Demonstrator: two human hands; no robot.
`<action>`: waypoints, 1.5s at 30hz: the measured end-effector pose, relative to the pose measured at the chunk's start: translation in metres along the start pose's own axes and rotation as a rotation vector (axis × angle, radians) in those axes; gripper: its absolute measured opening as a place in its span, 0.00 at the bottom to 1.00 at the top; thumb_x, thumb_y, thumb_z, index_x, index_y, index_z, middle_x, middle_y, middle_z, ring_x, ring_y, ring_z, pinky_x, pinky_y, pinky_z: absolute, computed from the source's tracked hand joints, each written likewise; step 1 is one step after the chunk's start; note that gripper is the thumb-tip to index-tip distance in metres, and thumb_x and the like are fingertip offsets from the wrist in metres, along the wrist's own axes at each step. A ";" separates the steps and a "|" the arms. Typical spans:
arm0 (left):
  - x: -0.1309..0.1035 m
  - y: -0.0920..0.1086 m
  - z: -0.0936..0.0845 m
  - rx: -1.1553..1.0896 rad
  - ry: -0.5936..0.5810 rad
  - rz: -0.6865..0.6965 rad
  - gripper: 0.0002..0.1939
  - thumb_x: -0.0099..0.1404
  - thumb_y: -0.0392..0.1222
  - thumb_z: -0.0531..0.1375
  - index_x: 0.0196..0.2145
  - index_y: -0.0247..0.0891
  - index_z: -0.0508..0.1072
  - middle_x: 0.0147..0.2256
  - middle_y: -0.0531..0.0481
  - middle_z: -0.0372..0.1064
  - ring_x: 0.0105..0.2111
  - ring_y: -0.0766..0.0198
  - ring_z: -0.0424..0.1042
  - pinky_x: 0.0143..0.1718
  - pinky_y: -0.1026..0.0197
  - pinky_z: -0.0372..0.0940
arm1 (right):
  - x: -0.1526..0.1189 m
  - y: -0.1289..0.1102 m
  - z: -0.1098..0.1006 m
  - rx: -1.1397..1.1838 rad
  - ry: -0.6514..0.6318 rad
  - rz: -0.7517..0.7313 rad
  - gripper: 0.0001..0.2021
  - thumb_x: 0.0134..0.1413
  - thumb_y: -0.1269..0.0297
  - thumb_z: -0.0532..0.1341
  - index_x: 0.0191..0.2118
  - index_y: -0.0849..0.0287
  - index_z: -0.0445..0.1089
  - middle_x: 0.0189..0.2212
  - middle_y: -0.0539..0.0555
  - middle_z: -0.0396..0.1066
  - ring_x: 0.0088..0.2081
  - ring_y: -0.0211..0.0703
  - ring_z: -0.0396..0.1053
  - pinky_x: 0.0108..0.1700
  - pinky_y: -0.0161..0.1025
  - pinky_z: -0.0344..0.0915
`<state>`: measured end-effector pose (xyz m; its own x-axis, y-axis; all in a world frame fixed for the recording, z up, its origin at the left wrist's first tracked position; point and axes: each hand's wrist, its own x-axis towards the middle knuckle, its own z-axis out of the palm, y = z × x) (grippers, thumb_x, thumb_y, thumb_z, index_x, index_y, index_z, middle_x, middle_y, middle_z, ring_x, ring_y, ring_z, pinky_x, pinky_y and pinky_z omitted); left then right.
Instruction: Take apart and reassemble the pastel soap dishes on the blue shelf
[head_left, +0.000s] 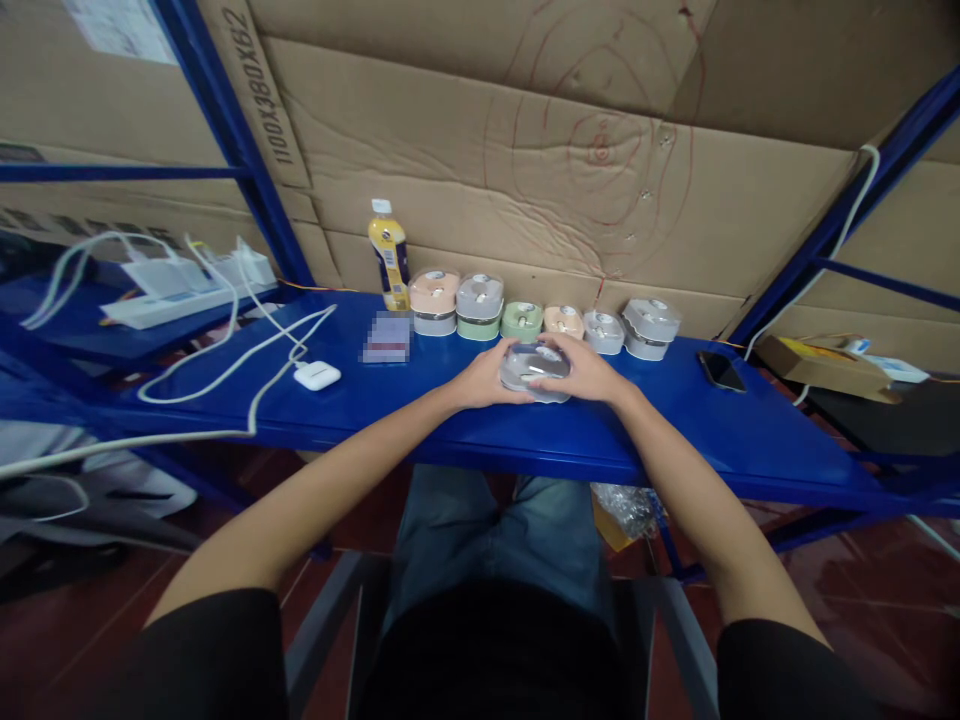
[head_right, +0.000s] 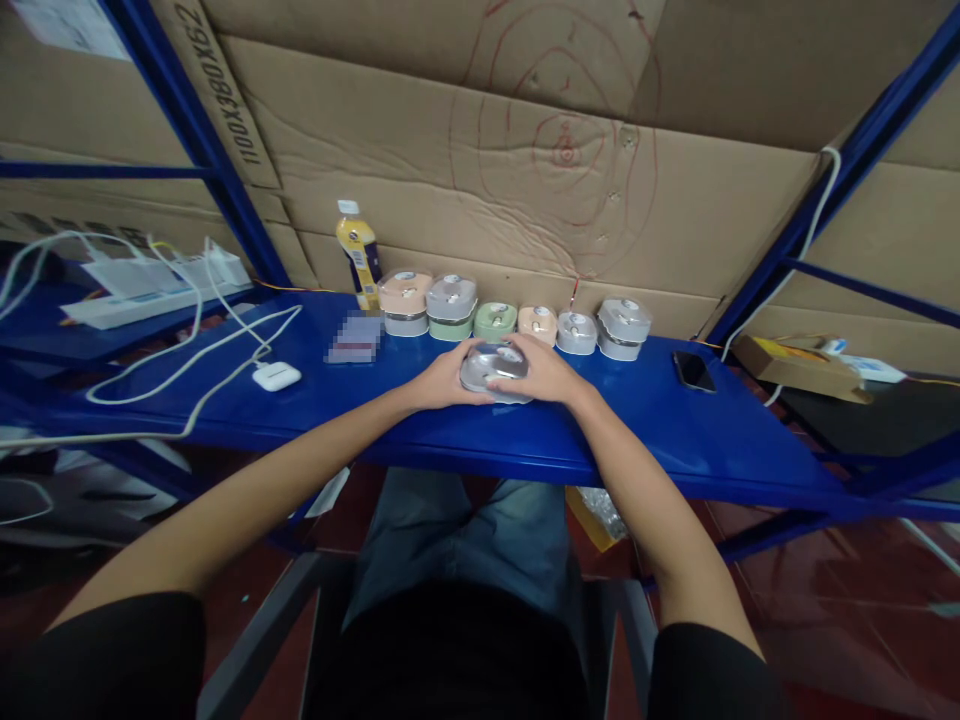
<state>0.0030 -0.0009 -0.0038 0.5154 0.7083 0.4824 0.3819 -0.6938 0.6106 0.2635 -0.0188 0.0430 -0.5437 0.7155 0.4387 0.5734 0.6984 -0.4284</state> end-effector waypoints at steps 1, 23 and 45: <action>-0.001 0.001 -0.001 0.039 0.008 0.009 0.54 0.54 0.63 0.79 0.71 0.38 0.67 0.65 0.34 0.73 0.63 0.35 0.74 0.66 0.35 0.68 | -0.002 0.005 -0.005 0.015 0.033 0.036 0.39 0.54 0.37 0.72 0.66 0.54 0.72 0.62 0.64 0.77 0.60 0.66 0.76 0.65 0.64 0.72; -0.021 -0.040 -0.062 0.228 0.045 -0.142 0.33 0.66 0.73 0.63 0.47 0.39 0.85 0.50 0.38 0.72 0.58 0.37 0.74 0.68 0.32 0.66 | -0.020 0.059 -0.045 -0.016 -0.061 0.416 0.41 0.45 0.43 0.76 0.63 0.59 0.75 0.54 0.64 0.80 0.56 0.69 0.78 0.61 0.65 0.74; 0.004 0.007 0.000 -0.045 -0.034 0.005 0.63 0.50 0.62 0.80 0.75 0.38 0.58 0.68 0.28 0.68 0.67 0.29 0.71 0.67 0.31 0.67 | 0.009 0.006 0.001 -0.007 -0.062 -0.115 0.43 0.47 0.43 0.79 0.68 0.50 0.76 0.57 0.61 0.80 0.58 0.63 0.77 0.65 0.62 0.71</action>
<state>0.0078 -0.0029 0.0026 0.5433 0.6994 0.4645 0.3448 -0.6903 0.6361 0.2613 -0.0087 0.0436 -0.6431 0.6303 0.4350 0.5089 0.7762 -0.3722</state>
